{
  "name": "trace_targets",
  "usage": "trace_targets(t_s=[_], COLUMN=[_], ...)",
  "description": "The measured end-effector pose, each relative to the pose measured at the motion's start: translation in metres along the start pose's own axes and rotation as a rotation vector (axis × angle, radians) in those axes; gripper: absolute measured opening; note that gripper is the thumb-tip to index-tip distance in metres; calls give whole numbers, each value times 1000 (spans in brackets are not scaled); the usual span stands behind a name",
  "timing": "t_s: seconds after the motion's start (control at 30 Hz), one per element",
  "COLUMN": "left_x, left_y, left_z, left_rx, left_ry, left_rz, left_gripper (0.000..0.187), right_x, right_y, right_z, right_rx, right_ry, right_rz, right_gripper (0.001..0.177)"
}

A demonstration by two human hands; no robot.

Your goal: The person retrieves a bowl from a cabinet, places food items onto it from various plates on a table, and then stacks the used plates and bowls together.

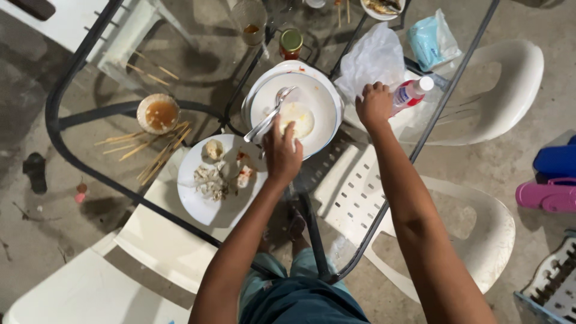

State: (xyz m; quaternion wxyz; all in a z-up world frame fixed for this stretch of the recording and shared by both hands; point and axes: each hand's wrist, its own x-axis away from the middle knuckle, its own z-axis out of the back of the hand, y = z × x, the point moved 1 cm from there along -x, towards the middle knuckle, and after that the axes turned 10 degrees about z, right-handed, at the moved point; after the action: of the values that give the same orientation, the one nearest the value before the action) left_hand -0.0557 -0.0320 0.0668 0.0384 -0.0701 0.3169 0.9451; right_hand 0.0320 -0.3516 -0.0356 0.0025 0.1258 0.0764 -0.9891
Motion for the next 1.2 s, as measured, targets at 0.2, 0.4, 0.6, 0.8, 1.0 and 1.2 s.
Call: trace_targets(t_s=[0.2, 0.4, 0.6, 0.8, 1.0, 1.2], left_x=[28, 36, 34, 8, -15, 39], left_y=[24, 30, 53, 100, 90, 51], left_z=[-3, 1, 11, 28, 0, -42], left_rx=[52, 48, 228, 328, 551, 836], left_ry=[0, 7, 88, 230, 42, -321], left_rz=[-18, -18, -15, -76, 112, 136], left_gripper=[45, 44, 38, 59, 92, 84], right_x=[5, -2, -11, 61, 139, 214], right_y=[9, 19, -31, -94, -119, -139], right_z=[-22, -14, 106, 227, 284, 230], right_rx=[37, -318, -790, -1105, -1376, -963], right_ry=[-482, 263, 585, 459, 422, 372], right_rz=[48, 32, -130, -265, -416, -322], right_gripper=[36, 25, 14, 15, 14, 27])
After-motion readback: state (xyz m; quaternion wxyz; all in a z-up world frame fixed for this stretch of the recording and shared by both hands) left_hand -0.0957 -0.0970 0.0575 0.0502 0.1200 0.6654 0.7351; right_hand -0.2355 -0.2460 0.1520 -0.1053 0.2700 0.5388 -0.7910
